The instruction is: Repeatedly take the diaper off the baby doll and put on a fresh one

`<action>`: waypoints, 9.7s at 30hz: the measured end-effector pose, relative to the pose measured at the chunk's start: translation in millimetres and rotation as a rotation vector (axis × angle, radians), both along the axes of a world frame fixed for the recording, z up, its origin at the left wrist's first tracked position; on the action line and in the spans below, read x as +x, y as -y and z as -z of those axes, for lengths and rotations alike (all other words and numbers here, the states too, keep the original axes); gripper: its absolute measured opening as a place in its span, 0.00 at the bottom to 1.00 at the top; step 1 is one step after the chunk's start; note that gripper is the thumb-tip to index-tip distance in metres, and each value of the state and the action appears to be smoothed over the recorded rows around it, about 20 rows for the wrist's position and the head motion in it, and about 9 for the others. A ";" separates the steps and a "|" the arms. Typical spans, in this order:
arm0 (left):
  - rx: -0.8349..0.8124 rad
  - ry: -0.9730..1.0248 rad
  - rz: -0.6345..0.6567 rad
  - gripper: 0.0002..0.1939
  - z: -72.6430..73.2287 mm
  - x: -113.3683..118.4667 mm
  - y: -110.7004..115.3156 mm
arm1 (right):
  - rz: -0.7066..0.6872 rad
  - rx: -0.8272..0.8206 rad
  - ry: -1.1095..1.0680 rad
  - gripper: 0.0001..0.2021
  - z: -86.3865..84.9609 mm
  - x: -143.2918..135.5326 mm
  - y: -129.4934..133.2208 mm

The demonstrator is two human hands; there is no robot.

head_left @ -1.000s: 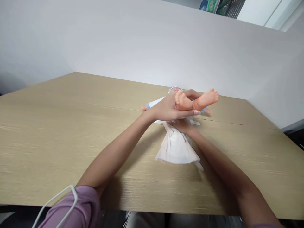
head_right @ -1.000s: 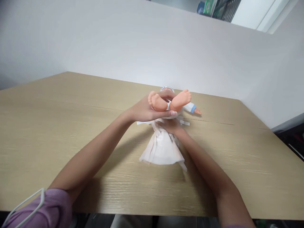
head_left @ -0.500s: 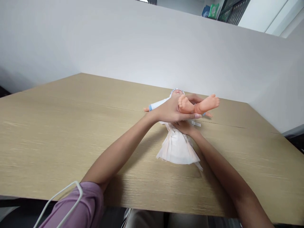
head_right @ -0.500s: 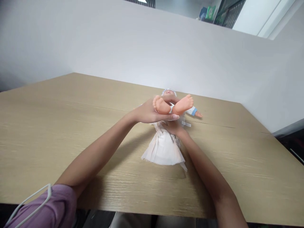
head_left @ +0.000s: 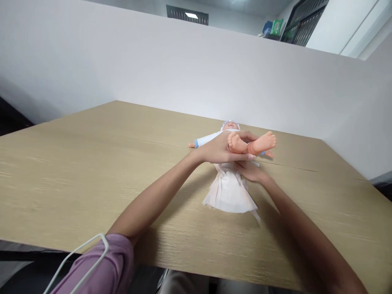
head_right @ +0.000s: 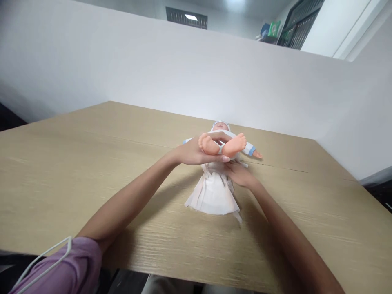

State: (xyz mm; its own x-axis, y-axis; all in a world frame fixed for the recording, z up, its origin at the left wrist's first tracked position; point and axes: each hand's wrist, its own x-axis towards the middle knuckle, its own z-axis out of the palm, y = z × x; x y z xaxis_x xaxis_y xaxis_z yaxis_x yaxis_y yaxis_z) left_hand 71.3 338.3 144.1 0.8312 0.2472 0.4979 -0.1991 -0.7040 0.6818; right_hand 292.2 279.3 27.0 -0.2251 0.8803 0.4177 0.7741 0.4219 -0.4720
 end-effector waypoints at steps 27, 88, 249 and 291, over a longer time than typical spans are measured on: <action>0.295 -0.243 0.045 0.29 123.8 -103.3 3.7 | -0.271 0.132 0.290 0.20 38.4 62.2 96.7; -0.809 -0.041 -0.612 0.35 119.9 -35.1 -62.5 | 0.384 -0.236 -0.705 0.34 33.0 25.6 1.1; -0.431 0.018 -0.674 0.24 150.3 -51.3 47.9 | 0.509 -0.160 -0.320 0.15 11.3 -54.5 97.9; -0.567 -0.205 -0.456 0.26 127.6 -53.0 40.4 | 0.397 -0.286 -0.454 0.22 16.2 -47.4 90.4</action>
State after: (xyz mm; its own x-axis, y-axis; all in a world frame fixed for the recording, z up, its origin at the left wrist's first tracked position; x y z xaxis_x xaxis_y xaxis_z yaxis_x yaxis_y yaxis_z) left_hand 18.3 297.9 16.5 0.6478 0.7609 0.0378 0.1980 -0.2161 0.9561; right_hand 244.8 189.0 10.8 0.2823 0.9501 0.1326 0.5428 -0.0442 -0.8387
